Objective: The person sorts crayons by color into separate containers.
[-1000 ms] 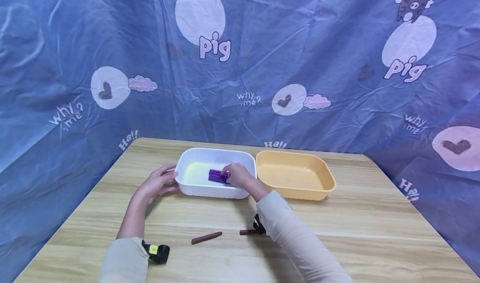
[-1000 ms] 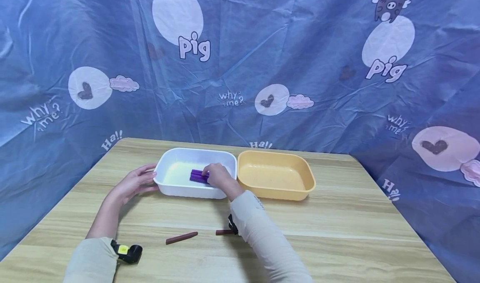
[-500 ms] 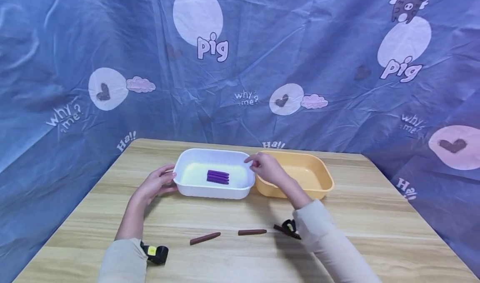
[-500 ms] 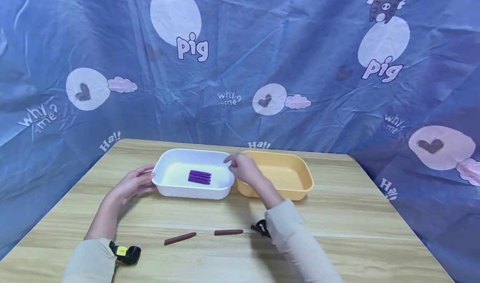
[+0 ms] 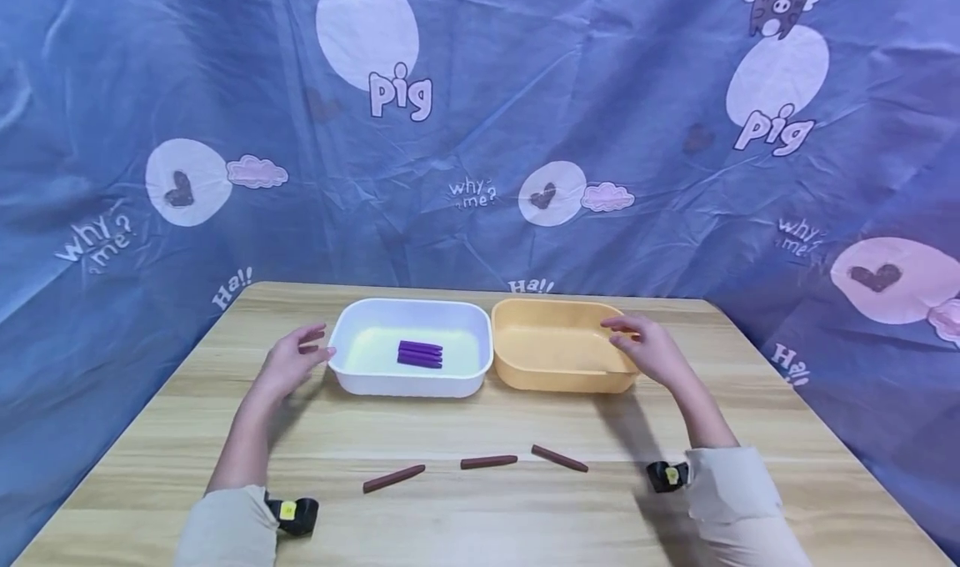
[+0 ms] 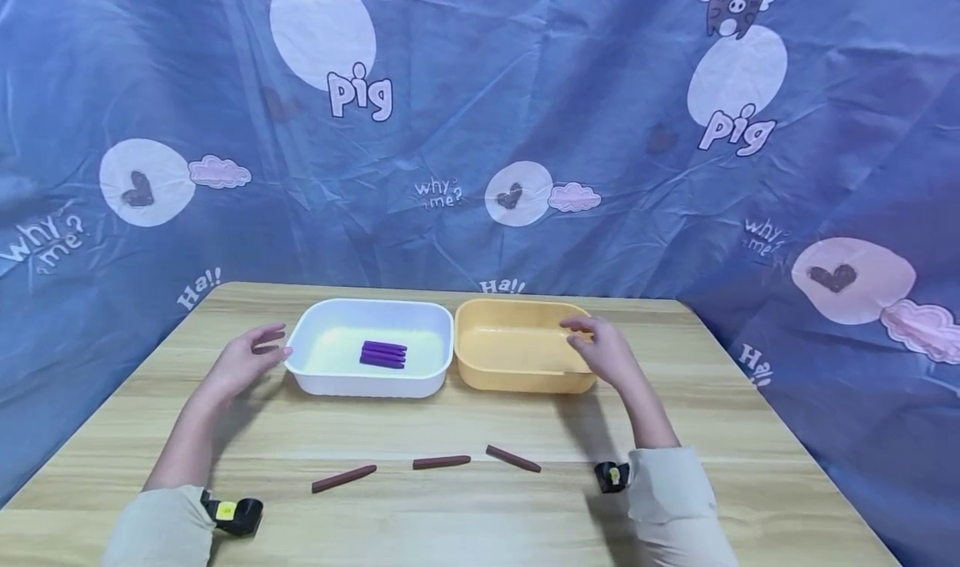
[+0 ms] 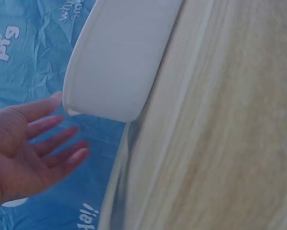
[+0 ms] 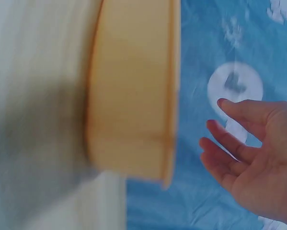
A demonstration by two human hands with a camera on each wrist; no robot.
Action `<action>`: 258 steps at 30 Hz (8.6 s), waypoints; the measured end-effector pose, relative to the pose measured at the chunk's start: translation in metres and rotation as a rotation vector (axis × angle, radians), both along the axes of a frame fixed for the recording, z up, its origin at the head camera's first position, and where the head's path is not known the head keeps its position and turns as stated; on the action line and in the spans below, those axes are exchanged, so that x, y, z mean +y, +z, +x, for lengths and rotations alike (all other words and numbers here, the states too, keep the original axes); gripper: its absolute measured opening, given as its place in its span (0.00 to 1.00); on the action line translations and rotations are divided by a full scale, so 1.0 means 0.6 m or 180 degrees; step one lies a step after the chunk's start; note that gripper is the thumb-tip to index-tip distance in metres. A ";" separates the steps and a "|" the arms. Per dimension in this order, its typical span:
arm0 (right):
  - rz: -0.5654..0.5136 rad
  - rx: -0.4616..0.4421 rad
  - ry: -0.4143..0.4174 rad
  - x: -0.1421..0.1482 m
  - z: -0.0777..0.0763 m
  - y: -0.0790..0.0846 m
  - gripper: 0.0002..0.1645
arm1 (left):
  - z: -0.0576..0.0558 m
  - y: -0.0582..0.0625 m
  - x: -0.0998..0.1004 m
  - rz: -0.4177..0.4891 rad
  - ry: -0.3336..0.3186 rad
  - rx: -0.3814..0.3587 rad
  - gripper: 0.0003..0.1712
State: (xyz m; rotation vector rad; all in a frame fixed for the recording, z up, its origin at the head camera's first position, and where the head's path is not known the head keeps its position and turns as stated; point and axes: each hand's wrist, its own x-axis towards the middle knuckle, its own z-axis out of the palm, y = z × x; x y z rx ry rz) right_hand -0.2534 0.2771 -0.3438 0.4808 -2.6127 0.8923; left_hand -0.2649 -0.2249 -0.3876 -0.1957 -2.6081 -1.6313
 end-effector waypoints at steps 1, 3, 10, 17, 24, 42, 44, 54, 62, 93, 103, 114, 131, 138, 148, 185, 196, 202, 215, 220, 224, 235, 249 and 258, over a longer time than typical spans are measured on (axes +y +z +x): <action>-0.0047 -0.0022 -0.0034 0.011 0.002 -0.004 0.14 | 0.001 0.004 0.002 -0.0118 0.0071 0.0139 0.32; -0.0149 -0.0087 -0.0076 0.031 0.005 -0.014 0.15 | 0.002 0.011 0.006 -0.0270 0.0175 0.0452 0.30; -0.0701 -0.0812 -0.0088 0.065 0.018 -0.044 0.29 | 0.024 0.030 0.036 -0.0371 0.0115 0.1264 0.23; -0.1557 -0.1306 -0.0057 0.069 0.020 -0.063 0.38 | 0.080 0.035 0.051 -0.0604 -0.0175 0.1501 0.20; -0.1871 -0.1514 0.0186 0.082 0.021 -0.077 0.39 | 0.133 0.016 0.059 -0.0711 -0.0688 0.1293 0.22; -0.2248 -0.1539 0.0400 0.088 0.018 -0.089 0.39 | 0.154 -0.023 0.087 -0.1621 -0.1717 0.0680 0.21; -0.2240 -0.1538 0.0404 0.087 0.018 -0.087 0.39 | 0.159 -0.027 0.089 -0.1698 -0.1766 0.0699 0.20; -0.2187 -0.1539 0.0399 0.087 0.012 -0.081 0.40 | 0.167 -0.037 0.095 -0.1933 -0.1777 0.0972 0.15; -0.2173 -0.1536 0.0393 0.086 0.012 -0.078 0.39 | 0.168 -0.039 0.097 -0.1960 -0.1738 0.0963 0.16; -0.2156 -0.1573 0.0401 0.094 0.031 -0.086 0.39 | 0.159 -0.005 0.175 -0.1830 -0.1515 0.1230 0.18; -0.2193 -0.1530 0.0442 0.097 0.031 -0.090 0.39 | 0.130 0.017 0.222 -0.1915 -0.1341 0.1435 0.17; -0.2268 -0.1556 0.0442 0.095 0.034 -0.087 0.38 | 0.099 0.040 0.256 -0.1940 -0.1182 0.1403 0.18; -0.2337 -0.1606 0.0419 0.096 0.030 -0.089 0.38 | 0.048 0.068 0.299 -0.2058 -0.1062 0.1299 0.18; -0.2352 -0.1618 0.0419 0.097 0.029 -0.090 0.38 | 0.024 0.074 0.322 -0.2107 -0.1046 0.1386 0.17; -0.2410 -0.1635 0.0413 0.099 0.030 -0.094 0.39 | -0.011 0.076 0.354 -0.2266 -0.1106 0.1268 0.19; -0.2460 -0.1667 0.0341 0.092 0.036 -0.087 0.39 | -0.121 0.044 0.478 -0.2667 -0.1231 0.1075 0.22; -0.2513 -0.1682 0.0352 0.092 0.035 -0.086 0.39 | -0.131 0.025 0.506 -0.2915 -0.1168 0.1040 0.24; -0.2522 -0.1671 0.0351 0.094 0.034 -0.089 0.39 | -0.131 0.015 0.516 -0.2895 -0.1155 0.0933 0.25; -0.2643 -0.1668 0.0359 0.093 0.033 -0.092 0.39 | -0.131 0.001 0.519 -0.3023 -0.1113 0.0873 0.20; -0.2627 -0.1698 0.0333 0.093 0.034 -0.090 0.39 | -0.131 0.000 0.518 -0.3045 -0.1111 0.0786 0.21; -0.2612 -0.1696 0.0336 0.091 0.033 -0.091 0.39 | -0.134 -0.005 0.512 -0.3037 -0.1120 0.0781 0.21; -0.2611 -0.1704 0.0344 0.094 0.034 -0.092 0.39 | -0.111 0.016 0.504 -0.2965 -0.1266 0.1229 0.16; -0.2651 -0.1737 0.0359 0.093 0.034 -0.090 0.39 | -0.007 0.066 0.421 -0.2385 -0.1429 0.1954 0.14; -0.2713 -0.1731 0.0384 0.093 0.032 -0.091 0.39 | 0.050 0.057 0.358 -0.1938 -0.1490 0.1589 0.15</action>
